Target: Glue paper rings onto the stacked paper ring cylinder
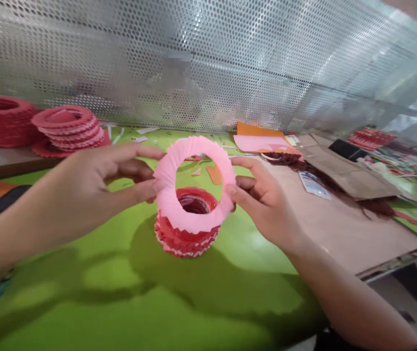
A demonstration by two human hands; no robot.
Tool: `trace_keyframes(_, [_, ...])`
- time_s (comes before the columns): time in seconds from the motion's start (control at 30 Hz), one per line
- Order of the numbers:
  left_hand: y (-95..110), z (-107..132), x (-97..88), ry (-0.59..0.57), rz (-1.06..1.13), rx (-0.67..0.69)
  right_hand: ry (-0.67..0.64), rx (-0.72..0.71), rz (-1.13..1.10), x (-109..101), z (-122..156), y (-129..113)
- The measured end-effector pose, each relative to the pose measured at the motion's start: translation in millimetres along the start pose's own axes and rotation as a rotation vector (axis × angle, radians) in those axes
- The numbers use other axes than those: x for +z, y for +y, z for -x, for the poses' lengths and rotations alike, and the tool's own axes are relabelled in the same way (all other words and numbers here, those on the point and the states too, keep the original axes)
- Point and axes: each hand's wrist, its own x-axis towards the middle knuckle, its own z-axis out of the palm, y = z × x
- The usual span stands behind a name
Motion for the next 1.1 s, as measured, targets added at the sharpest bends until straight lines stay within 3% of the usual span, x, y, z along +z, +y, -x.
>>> trace_keyframes(0.17, [-6.9,-8.9,10.3,-0.149,0.058,-0.021,-0.016,0.132,-0.028,-0.2,1.0,8.3])
trace_keyframes(0.37, [-4.7,-9.6,11.6,-0.261,-0.069,-0.071,-0.084,0.284,-0.060,2.9,-0.6,13.8])
trace_keyframes(0.5, [-7.9,-10.9,14.5,-0.352,-0.040,-0.097,-0.135,0.365,-0.015,4.2,-2.0,11.7])
trace_keyframes(0.7, [-14.6,-10.0,22.3,-0.336,0.014,-0.118,-0.149,0.333,-0.016,3.7,-2.7,12.4])
trace_keyframes(1.1, [-13.1,-9.6,20.4,-0.356,-0.008,-0.116,-0.159,0.279,-0.014,2.8,-2.2,15.2])
